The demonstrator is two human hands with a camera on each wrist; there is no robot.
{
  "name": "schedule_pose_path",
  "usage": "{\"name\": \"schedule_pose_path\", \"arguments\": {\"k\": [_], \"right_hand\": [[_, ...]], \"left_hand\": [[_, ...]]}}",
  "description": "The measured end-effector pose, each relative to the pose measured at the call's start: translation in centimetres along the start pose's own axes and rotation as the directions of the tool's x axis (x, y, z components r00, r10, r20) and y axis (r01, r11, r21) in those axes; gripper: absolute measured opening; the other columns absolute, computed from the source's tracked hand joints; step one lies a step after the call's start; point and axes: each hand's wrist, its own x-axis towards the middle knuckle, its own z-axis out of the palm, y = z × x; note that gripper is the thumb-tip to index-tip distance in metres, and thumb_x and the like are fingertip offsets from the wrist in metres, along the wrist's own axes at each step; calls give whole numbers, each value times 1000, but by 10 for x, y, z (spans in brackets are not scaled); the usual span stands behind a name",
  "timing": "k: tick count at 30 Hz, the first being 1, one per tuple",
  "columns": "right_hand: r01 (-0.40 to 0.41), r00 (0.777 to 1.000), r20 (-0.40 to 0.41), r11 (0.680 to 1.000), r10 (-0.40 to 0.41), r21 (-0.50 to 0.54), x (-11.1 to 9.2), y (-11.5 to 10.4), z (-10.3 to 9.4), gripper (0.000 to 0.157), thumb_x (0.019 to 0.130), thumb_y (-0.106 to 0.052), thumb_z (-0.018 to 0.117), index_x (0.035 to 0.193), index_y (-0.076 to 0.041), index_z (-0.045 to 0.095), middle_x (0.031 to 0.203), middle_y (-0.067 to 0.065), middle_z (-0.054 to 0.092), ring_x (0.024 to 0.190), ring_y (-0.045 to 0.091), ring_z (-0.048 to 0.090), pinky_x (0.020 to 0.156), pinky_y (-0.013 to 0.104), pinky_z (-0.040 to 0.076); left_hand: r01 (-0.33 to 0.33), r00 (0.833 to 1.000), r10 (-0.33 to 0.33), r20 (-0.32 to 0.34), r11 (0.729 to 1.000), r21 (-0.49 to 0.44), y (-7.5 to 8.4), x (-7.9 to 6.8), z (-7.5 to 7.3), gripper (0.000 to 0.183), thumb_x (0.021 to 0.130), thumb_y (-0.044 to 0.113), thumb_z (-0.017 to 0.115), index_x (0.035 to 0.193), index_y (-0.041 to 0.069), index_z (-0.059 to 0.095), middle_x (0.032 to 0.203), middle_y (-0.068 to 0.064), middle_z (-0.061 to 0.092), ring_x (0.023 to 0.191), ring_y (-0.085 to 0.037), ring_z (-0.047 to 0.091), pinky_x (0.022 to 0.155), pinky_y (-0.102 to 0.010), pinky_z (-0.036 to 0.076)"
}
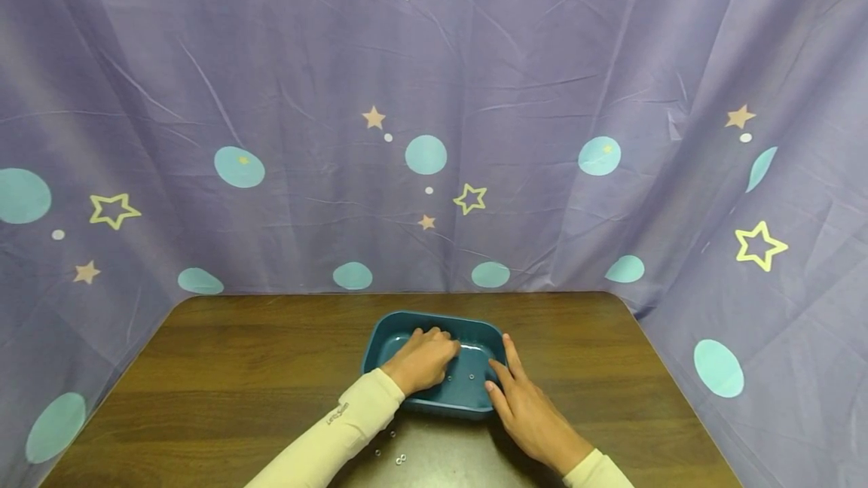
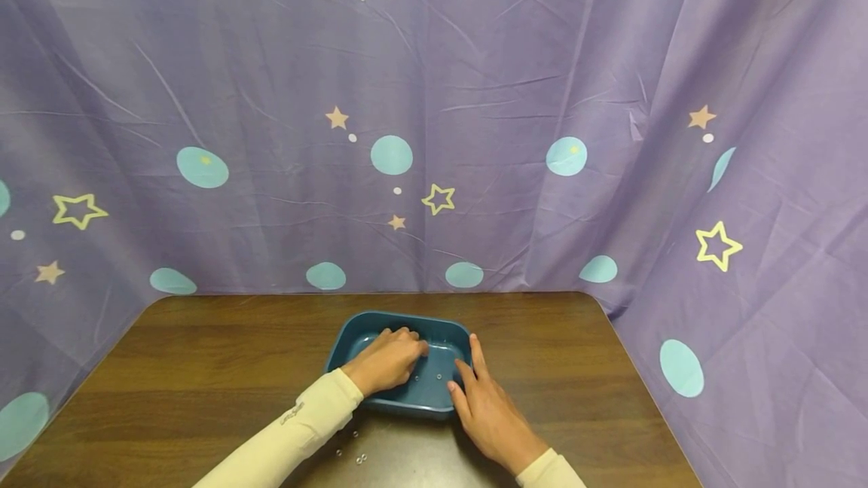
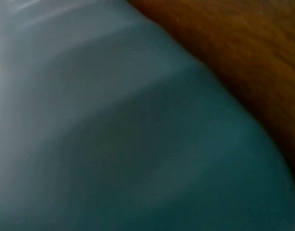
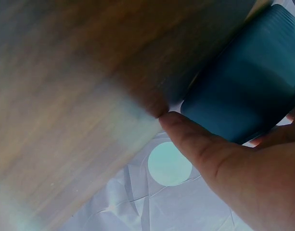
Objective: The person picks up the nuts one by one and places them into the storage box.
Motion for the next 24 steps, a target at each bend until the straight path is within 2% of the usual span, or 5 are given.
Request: {"name": "schedule_pose_path", "arguments": {"k": [5,10,16,24], "right_hand": [[15,1000,-18,1000,-15,-1,-1,0,0,49,108,-36,43,143,-3,52,169,8,1,120,30,61,95,45,52],[10,1000,-24,1000,-10,-7,0,-1,0,48,108,-35,44,142,-3,54,169,8,4,120,32,62,94,46,53],[-13,1000,-26,1000,12,-11,1,-3,0,46,107,-34,46,142,-4,55,170,7,4,118,35,63,94,48,52],[10,999,-36,1000,-10,-3,1,-3,-1,45,106,-30,49,140,-1,56,169,11,4,136,39,48,104,51,45]], "left_hand": [[-4,999,4,-54,1000,2,-1,-9,-3,8,87,14,73,95,18,73,85,-1,67,78,-20,62,60,-38,48],[9,990,-7,-143,1000,17,-2,-26,-16,9,87,20,75,95,18,73,85,0,66,78,-19,61,59,-36,46],[29,973,-29,-229,1000,-4,-3,-55,-40,18,83,22,80,99,17,74,88,2,67,81,-18,60,61,-35,45],[50,951,-59,-302,998,-38,-2,-103,-60,22,81,20,82,101,17,74,87,7,64,81,-13,56,67,-32,46]]}}
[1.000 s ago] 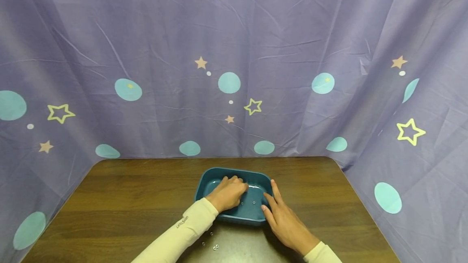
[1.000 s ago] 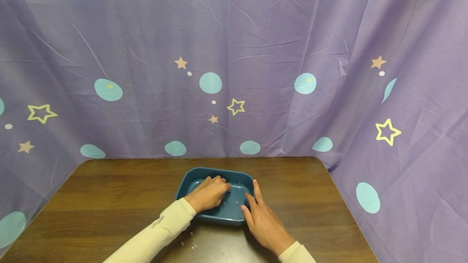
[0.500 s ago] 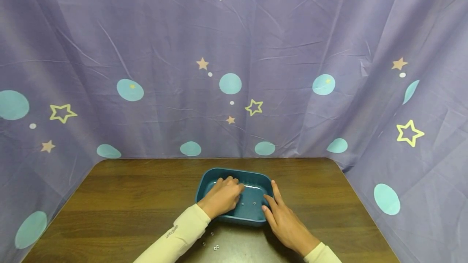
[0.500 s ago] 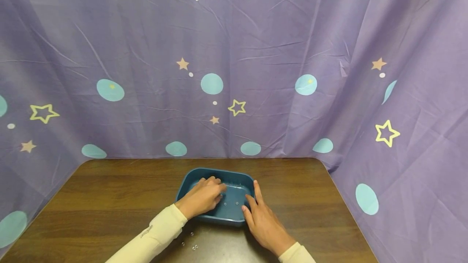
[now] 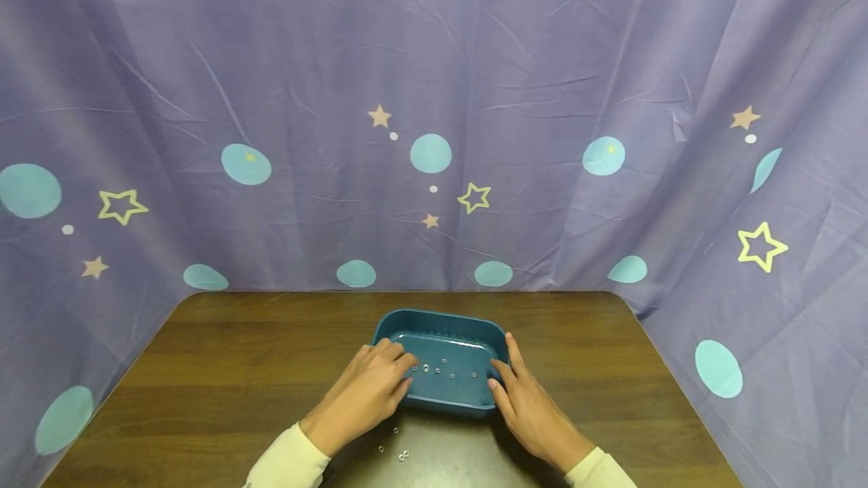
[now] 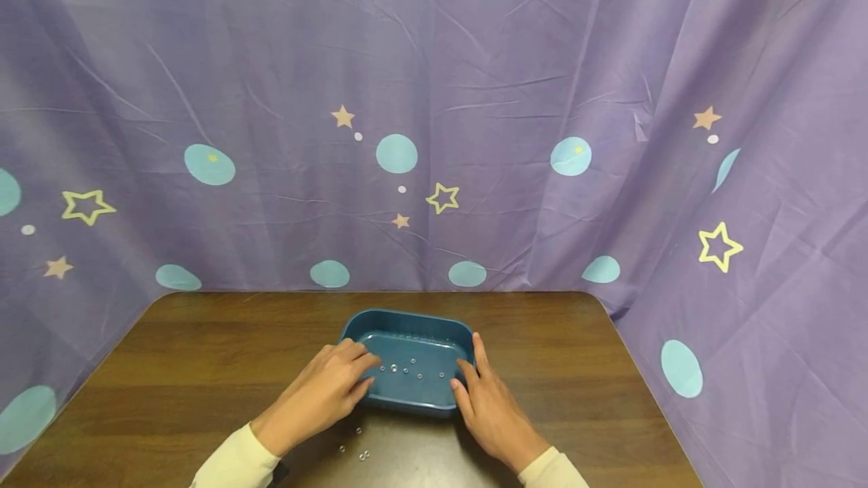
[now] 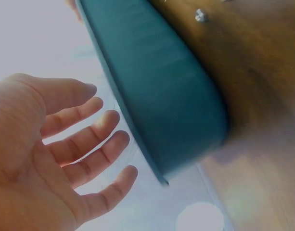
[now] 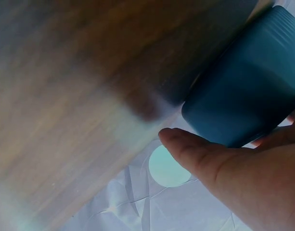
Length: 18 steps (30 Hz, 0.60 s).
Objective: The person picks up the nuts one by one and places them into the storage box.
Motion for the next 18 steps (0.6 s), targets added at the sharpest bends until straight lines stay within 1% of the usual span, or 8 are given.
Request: {"name": "schedule_pose_path", "arguments": {"k": [5,8,10,14,18], "right_hand": [[20,1000,-11,1000,-20,-5,-1,0,-1,44,106,-29,49,139,-1,56,168,14,6,135,40,48,105,51,44],[26,1000,-11,1000,-26,-3,-2,0,-1,43,107,-29,49,139,-1,56,168,14,6,136,39,48,105,51,44],[23,1000,-14,1000,-23,-12,-2,0,-1,44,107,-31,48,139,-2,57,168,14,7,136,39,47,105,51,44],[25,999,-22,999,-25,-21,-2,0,0,44,107,-32,47,138,-2,57,168,14,7,136,39,47,105,51,44],[41,999,-24,999,-41,-23,-2,-2,0,45,107,-32,46,137,-1,57,168,15,8,135,39,48,105,50,44]], "left_hand": [[-5,999,5,-41,1000,-2,5,-26,-13,23,79,19,83,100,18,72,87,10,61,80,-11,55,66,-30,44],[-16,998,16,-60,1000,-10,9,-41,-17,22,79,19,82,97,19,71,87,10,58,81,-11,53,65,-28,41],[-19,998,18,-59,1000,-20,12,-50,-17,23,78,18,83,97,18,70,88,10,58,81,-11,53,65,-28,40],[19,1000,-20,-11,999,-49,15,-64,-16,22,78,17,82,94,21,68,88,11,57,81,-10,51,66,-30,41],[50,998,-48,43,997,-58,14,-75,-13,20,80,16,80,96,20,69,89,10,59,82,-11,53,66,-30,41]]}}
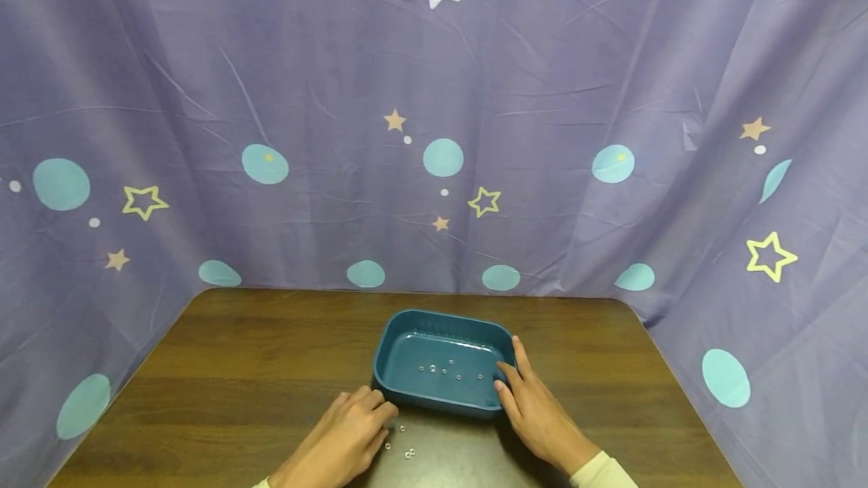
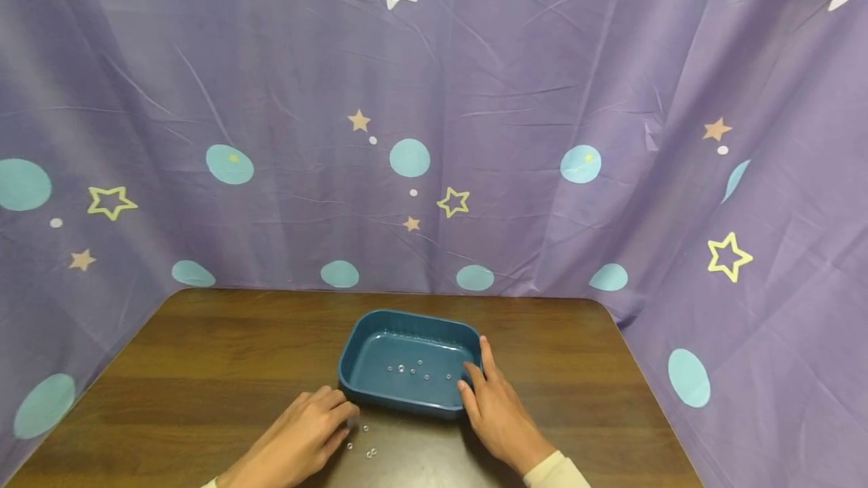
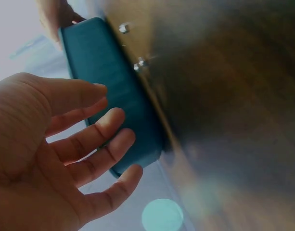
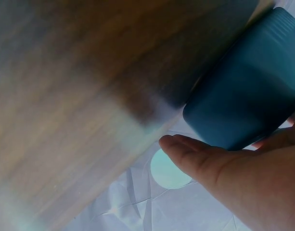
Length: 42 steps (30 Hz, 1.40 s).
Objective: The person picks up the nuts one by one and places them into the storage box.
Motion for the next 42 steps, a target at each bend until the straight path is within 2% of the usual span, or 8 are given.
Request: {"name": "schedule_pose_path", "arguments": {"k": [9,15,24,29,35,38,41,42], "right_hand": [[-17,1000,21,1000,17,16,-1,-1,0,45,108,-33,45,138,-1,57,168,15,6,136,39,48,106,51,43],[-13,1000,13,1000,13,13,-1,0,1,45,108,-33,45,138,-2,57,168,15,8,135,39,48,105,51,44],[-2,1000,1,1000,2,11,-1,1,1,45,108,-33,46,138,-2,57,168,16,8,134,39,49,104,50,44],[1,1000,-9,1000,0,12,-1,1,1,45,108,-34,45,137,-2,57,168,15,9,134,38,50,105,50,44],[3,1000,-2,1000,-3,20,-2,0,0,43,107,-31,47,138,-1,57,168,16,8,134,39,49,104,51,45],[8,1000,-2,1000,-8,16,-1,0,-1,44,107,-31,47,138,-1,57,167,17,8,134,39,49,104,51,44],[5,1000,0,1000,-5,17,-1,0,-1,45,108,-33,46,138,-1,57,168,17,8,135,39,49,105,51,44],[4,1000,0,1000,-4,16,-1,0,-1,45,108,-33,45,138,-1,56,167,17,8,135,39,49,105,51,44]], "left_hand": [[-7,996,10,85,1000,-28,-2,-11,6,19,82,16,78,99,19,69,90,8,61,83,-13,55,65,-32,43],[-47,996,48,76,999,-16,0,-15,13,22,81,15,78,100,19,69,92,6,60,83,-14,56,64,-31,43],[0,985,7,172,999,-40,3,-15,19,22,82,15,76,104,19,70,96,7,62,88,-13,56,72,-40,50],[28,968,-9,250,997,-72,4,-12,18,25,81,20,77,105,18,70,95,6,64,89,-13,57,78,-48,53],[-19,980,24,199,1000,-25,6,-11,20,26,79,30,77,100,17,69,92,5,62,86,-15,57,76,-50,53],[-3,973,9,232,1000,-26,6,-11,19,31,79,38,77,102,18,69,93,5,61,87,-15,56,77,-51,52],[12,965,-1,263,999,-41,5,-9,19,30,79,34,78,102,16,69,92,5,60,85,-14,55,74,-46,51],[12,967,-1,254,999,-39,5,-9,19,29,79,31,79,102,16,69,90,5,60,84,-14,55,73,-43,51]]}}
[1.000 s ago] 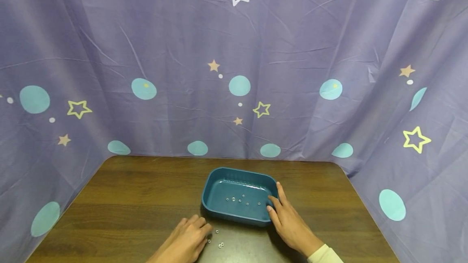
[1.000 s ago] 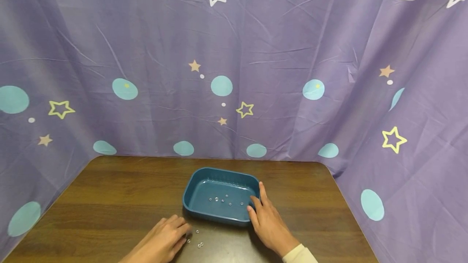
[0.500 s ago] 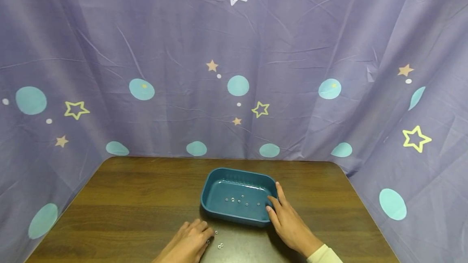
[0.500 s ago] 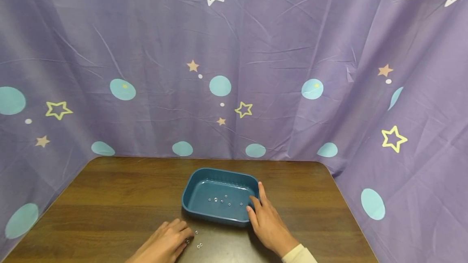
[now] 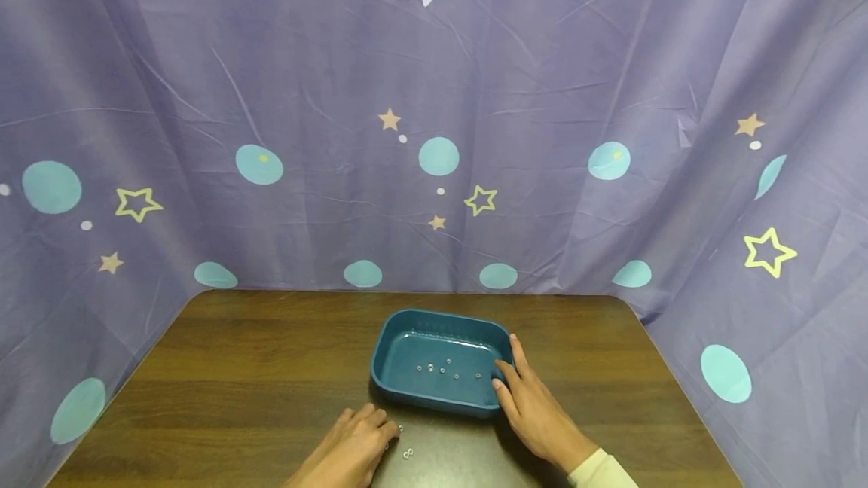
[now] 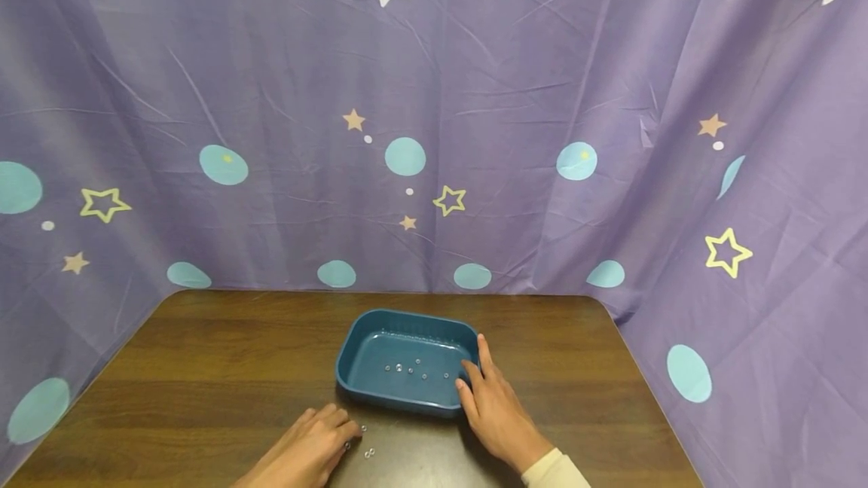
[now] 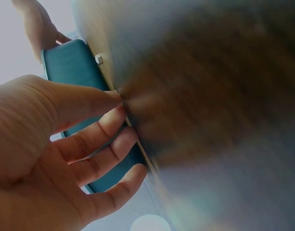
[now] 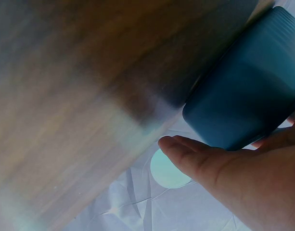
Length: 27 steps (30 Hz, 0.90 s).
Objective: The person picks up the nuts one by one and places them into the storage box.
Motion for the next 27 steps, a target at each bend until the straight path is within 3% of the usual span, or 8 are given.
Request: {"name": "schedule_pose_path", "arguments": {"k": [1,3,5,12,16,20,27], "right_hand": [[-2,1000,3,1000,2,-1,0,0,0,46,108,-34,45,138,-1,56,168,17,8,135,39,48,105,51,44],[-2,1000,5,1000,2,-5,0,0,0,46,108,-34,44,138,-1,56,168,16,7,135,39,48,105,51,44],[0,1000,3,1000,0,-11,0,1,0,46,108,-34,44,138,-2,56,168,16,8,135,38,48,105,50,44],[0,1000,14,1000,-1,9,1,1,-1,45,108,-33,45,138,-2,56,168,16,7,135,39,49,105,50,44],[-7,1000,22,1000,7,-3,3,1,-2,47,108,-35,43,140,-3,55,168,14,5,136,38,47,106,50,43],[-20,999,31,1000,20,3,3,0,-2,47,108,-36,43,140,-3,55,168,13,5,137,38,46,107,51,42],[-21,999,28,1000,21,1,1,0,-1,47,108,-35,43,139,-2,56,168,14,4,138,38,46,107,51,42]], "left_hand": [[0,1000,0,-7,1000,4,0,0,1,29,79,29,80,102,16,69,90,5,60,83,-14,55,71,-41,50],[5,999,-5,-39,1000,19,0,0,2,26,79,11,75,104,16,68,91,5,59,84,-15,55,72,-42,51],[16,998,-14,-59,999,30,0,0,3,30,80,6,72,108,16,67,93,5,60,86,-16,55,74,-45,52],[-21,991,30,-129,997,69,-1,4,4,31,80,1,68,108,14,67,88,6,59,79,-12,50,66,-31,43],[-30,989,39,-140,998,64,-1,5,1,33,79,-1,67,108,14,68,89,7,59,81,-12,51,68,-33,46],[-39,991,40,-125,999,8,0,3,-1,28,83,3,69,108,16,67,91,8,59,83,-12,51,70,-35,47],[-112,974,104,-199,993,-26,-1,-3,1,26,81,22,79,104,19,66,91,10,58,83,-9,51,66,-29,42]]}}
